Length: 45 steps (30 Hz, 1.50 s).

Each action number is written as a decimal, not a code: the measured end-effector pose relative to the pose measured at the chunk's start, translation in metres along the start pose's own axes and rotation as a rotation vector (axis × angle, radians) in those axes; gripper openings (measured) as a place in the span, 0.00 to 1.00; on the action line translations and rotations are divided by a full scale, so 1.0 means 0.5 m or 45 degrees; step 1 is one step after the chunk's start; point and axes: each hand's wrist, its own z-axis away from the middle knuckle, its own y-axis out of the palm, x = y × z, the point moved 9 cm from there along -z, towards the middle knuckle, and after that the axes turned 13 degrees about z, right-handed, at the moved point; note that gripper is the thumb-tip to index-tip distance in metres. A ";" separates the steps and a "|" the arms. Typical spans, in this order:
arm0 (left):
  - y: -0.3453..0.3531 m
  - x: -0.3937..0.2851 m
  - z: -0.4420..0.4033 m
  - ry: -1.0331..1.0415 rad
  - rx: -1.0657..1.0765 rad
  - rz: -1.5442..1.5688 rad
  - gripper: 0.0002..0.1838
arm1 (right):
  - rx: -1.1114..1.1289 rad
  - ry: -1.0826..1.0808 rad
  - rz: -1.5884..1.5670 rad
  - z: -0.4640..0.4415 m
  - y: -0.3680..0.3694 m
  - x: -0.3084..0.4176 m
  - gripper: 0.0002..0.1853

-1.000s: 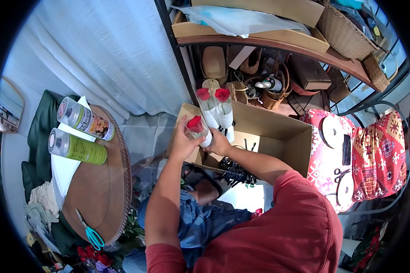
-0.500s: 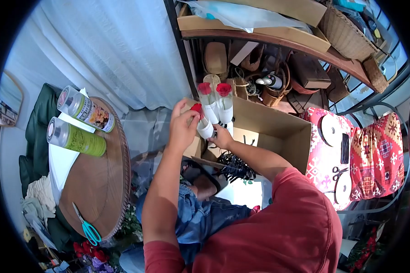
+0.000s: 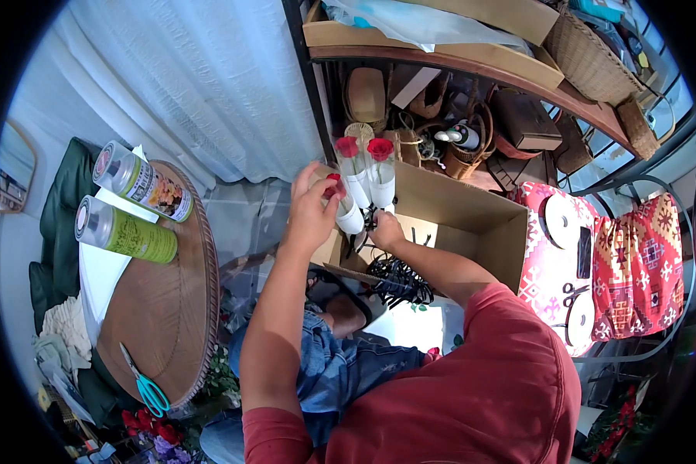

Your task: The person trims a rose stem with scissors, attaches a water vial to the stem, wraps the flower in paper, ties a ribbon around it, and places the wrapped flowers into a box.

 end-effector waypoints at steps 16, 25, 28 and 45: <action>0.048 -0.083 0.007 0.187 0.280 -0.132 0.07 | 0.220 -0.114 -0.366 -0.020 0.145 0.013 0.13; 0.088 -0.127 0.026 0.224 0.449 -0.151 0.10 | 0.078 -0.185 -0.659 -0.045 0.220 -0.022 0.09; 0.098 -0.145 0.032 0.237 0.501 -0.164 0.11 | -0.099 -0.265 -0.759 -0.068 0.253 -0.040 0.09; 0.068 -0.146 0.023 0.227 0.500 -0.390 0.16 | 0.275 -0.015 -0.758 -0.042 0.245 -0.042 0.09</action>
